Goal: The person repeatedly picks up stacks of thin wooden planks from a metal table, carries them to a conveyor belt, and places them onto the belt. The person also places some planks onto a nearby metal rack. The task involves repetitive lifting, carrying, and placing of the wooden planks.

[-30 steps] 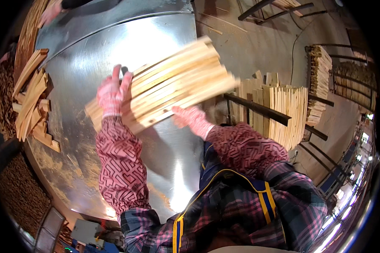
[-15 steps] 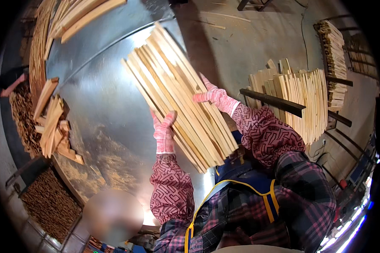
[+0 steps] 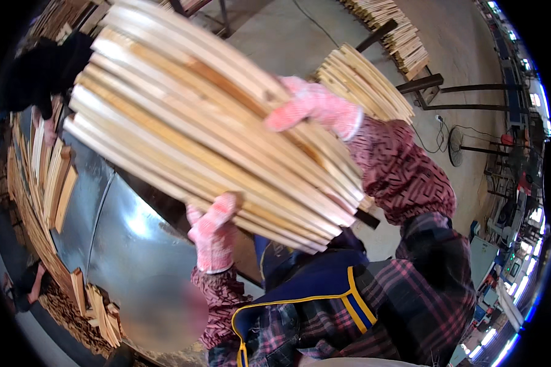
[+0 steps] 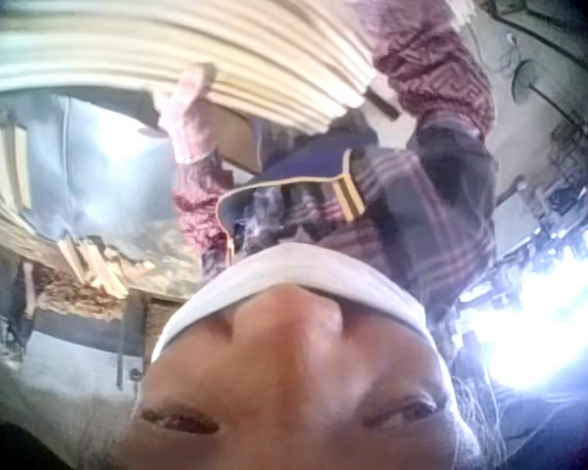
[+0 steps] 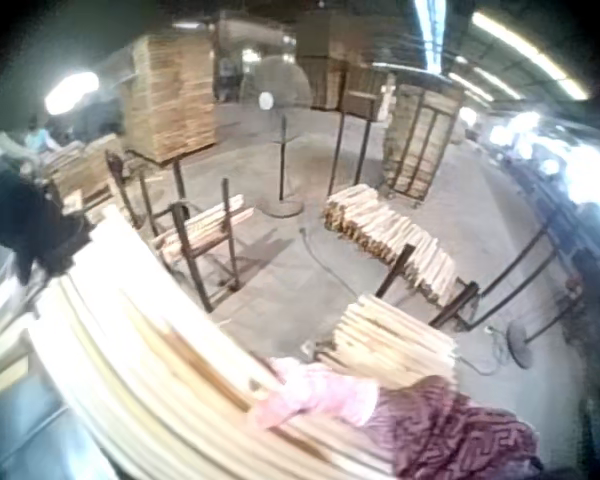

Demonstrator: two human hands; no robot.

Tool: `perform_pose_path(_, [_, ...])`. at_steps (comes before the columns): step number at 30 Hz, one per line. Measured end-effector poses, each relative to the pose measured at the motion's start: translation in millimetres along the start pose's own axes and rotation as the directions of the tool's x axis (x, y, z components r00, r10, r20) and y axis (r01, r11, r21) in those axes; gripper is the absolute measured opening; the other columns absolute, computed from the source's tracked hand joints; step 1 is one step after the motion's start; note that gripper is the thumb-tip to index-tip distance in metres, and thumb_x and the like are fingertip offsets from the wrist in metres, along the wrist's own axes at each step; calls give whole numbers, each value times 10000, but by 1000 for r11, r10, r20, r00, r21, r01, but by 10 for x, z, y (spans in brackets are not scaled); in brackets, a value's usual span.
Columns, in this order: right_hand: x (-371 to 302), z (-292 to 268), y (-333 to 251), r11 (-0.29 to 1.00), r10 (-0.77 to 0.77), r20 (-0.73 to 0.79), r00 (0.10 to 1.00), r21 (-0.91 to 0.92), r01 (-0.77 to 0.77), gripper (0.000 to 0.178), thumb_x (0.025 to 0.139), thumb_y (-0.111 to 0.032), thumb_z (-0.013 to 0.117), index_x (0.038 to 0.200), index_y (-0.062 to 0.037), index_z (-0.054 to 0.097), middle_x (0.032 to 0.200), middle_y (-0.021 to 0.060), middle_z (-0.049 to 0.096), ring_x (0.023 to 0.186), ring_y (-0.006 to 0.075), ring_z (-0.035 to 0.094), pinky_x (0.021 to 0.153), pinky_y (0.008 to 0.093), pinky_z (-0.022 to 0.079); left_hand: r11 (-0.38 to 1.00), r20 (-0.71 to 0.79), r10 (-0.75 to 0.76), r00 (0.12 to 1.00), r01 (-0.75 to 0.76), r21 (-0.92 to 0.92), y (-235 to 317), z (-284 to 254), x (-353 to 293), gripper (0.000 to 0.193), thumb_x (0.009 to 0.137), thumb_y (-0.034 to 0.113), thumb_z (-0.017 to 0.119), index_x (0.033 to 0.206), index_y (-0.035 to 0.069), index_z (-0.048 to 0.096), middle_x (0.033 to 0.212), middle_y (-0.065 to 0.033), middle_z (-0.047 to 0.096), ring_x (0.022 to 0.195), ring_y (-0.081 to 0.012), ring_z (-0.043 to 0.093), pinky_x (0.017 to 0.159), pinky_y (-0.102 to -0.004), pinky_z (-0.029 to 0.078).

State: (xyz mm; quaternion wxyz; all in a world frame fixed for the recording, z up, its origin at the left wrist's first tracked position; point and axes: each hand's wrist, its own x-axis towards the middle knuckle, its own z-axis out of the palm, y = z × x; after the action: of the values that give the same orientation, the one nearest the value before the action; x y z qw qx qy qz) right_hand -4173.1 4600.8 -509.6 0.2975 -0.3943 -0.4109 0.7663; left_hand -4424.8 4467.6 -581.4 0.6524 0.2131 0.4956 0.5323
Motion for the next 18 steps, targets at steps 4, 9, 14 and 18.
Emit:
perform_pose_path(4, [-1184,-1469,44,922,-164,-263,951,-384,52,771,789,-188,802,1471,-63,465,1375,134,567,1283,217,521,1082,351,415,956,255,-254,933,282,-81,-533,1487,192,323,757,85,778,1054,-6,689,1013,-115,718,950,-204,686,881,-316,530])
perform_pose_path(9, [-2703,-3288,659,828,36,-518,855,-464,-315,682,797,-281,820,1399,-94,562,1278,84,605,1127,210,586,959,318,472,825,499,-506,703,563,44,-2152,2590,193,1113,796,195,837,1451,23,-47,1164,-218,669,1051,-258,673,962,-356,522])
perform_pose_path(14, [-2864,-3947,892,899,194,-576,794,-220,-379,766,746,-196,820,1423,-19,508,1165,29,636,982,136,601,843,285,500,724,361,-689,628,584,367,-3161,2937,266,1227,787,347,852,1578,75,-45,1254,-239,629,1162,-329,612,946,-412,543])
perform_pose_path(18, [-2044,-4167,960,792,415,-344,842,-319,-521,939,786,-450,769,1516,-4,383,1379,98,562,1172,180,559,937,265,438,500,270,-781,563,305,811,-3336,2585,801,757,889,632,576,1374,68,440,1126,-159,706,1092,-268,658,899,-419,532])
